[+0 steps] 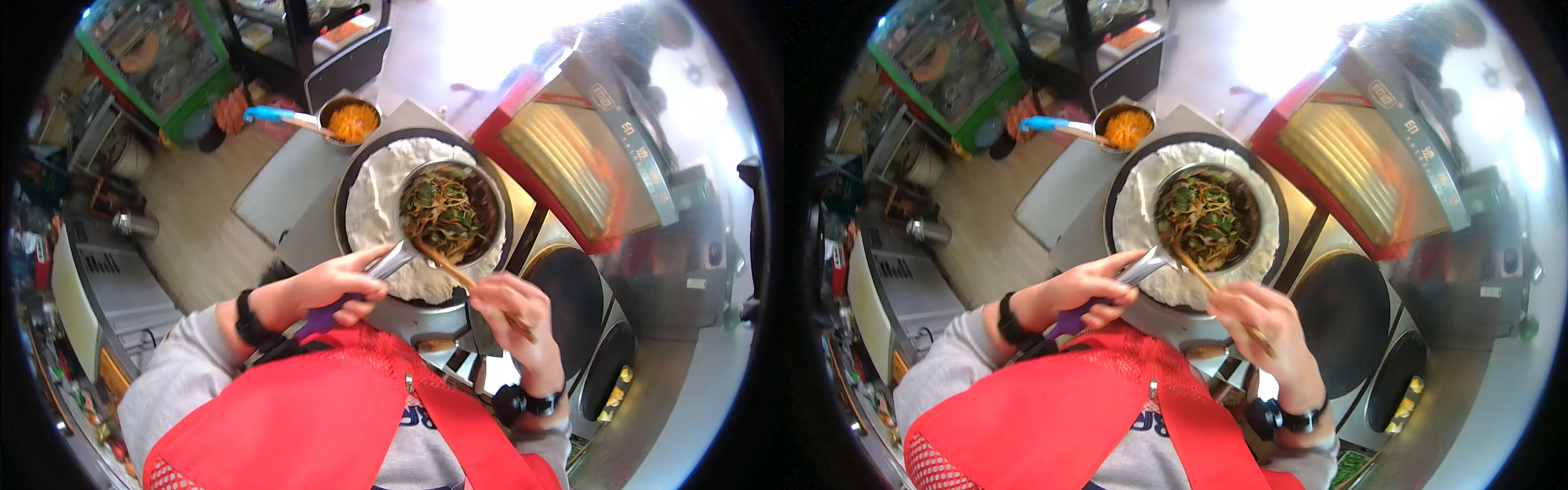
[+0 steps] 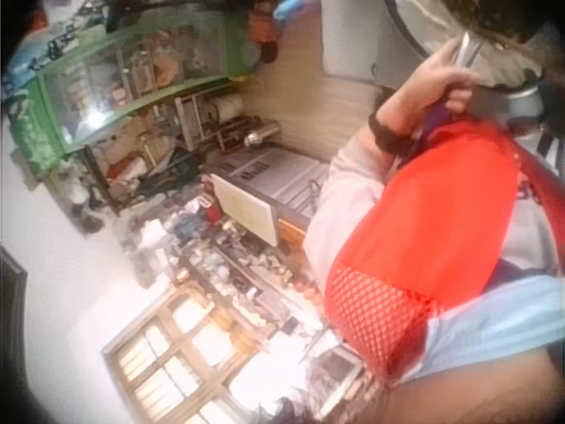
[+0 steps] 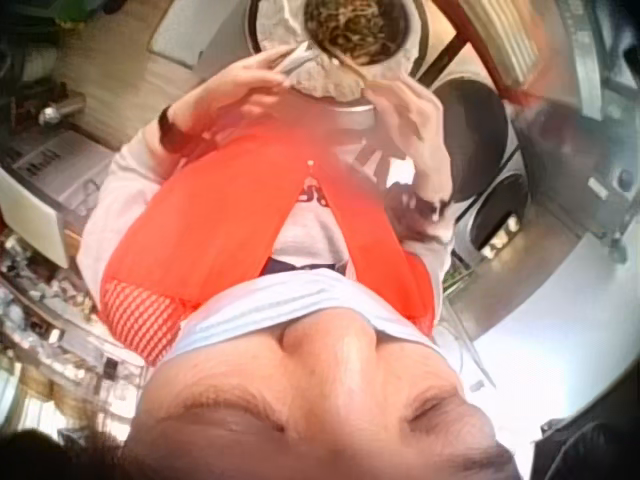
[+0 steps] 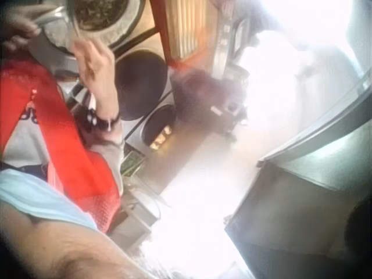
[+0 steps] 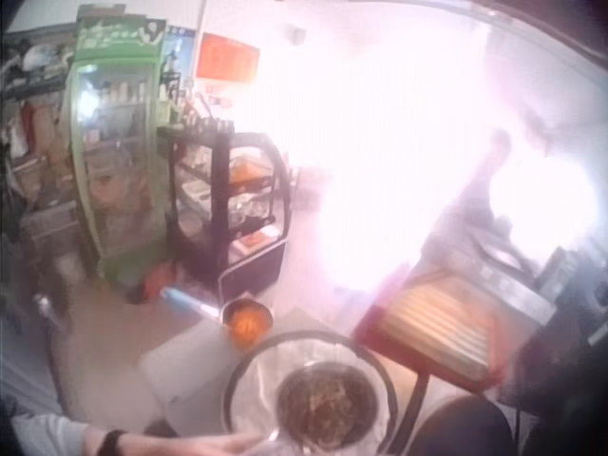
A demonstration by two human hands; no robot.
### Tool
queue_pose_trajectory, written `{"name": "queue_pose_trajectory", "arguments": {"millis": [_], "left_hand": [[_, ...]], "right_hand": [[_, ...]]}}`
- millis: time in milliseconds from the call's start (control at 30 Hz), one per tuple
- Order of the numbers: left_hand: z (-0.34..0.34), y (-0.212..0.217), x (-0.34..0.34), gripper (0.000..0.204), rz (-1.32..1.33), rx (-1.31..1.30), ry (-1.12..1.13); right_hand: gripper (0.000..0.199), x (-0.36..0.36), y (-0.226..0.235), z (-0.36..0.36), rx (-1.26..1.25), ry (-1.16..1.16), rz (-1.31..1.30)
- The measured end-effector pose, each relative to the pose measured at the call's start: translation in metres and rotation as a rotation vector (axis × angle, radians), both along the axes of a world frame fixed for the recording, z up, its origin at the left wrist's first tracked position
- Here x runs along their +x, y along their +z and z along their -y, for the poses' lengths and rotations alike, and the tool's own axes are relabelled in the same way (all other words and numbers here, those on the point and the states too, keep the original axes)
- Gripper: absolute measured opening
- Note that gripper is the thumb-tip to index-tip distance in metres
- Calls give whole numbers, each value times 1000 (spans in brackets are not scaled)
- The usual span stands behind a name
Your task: The person prepares a street food wrap by mixing shredded vegetables with sauce in a small pan, then placing the mixture onto a large thin crepe on a griddle. They add chopped cooked egg and spread the filling evenly using chopsticks and a spatula.
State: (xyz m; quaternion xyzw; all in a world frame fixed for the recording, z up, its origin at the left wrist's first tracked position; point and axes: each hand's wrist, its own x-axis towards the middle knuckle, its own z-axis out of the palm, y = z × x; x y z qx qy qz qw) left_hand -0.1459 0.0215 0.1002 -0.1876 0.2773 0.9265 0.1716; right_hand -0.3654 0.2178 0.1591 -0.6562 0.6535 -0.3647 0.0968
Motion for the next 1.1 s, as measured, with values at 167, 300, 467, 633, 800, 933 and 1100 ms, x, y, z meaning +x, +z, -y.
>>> {"name": "queue_pose_trajectory", "arguments": {"millis": [167, 300, 467, 633, 800, 933, 1100], "left_hand": [[1, -6, -3, 75, -23, -20, 71], [0, -5, -3, 73, -168, 177, 33], [2, -10, 1, 73, 38, 37, 29], [5, -16, -1, 73, 46, 8, 72], [6, -17, -1, 70, -133, 263, 76], [5, -17, 2, 71, 19, 65, 46], [8, -15, 2, 70, -22, 119, 111]], "right_hand": [[7, -9, 1, -5, -52, -222, 192], [10, -8, -4, 3, -33, -92, 75], [7, -5, 11, -4, 67, -27, 202], [10, -13, 5, 5, 101, -281, 198], [11, -12, 0, 14, 44, -191, 121], [13, -9, 5, 9, 64, -36, 57], [7, -12, -3, 12, 29, -257, 130]]}}
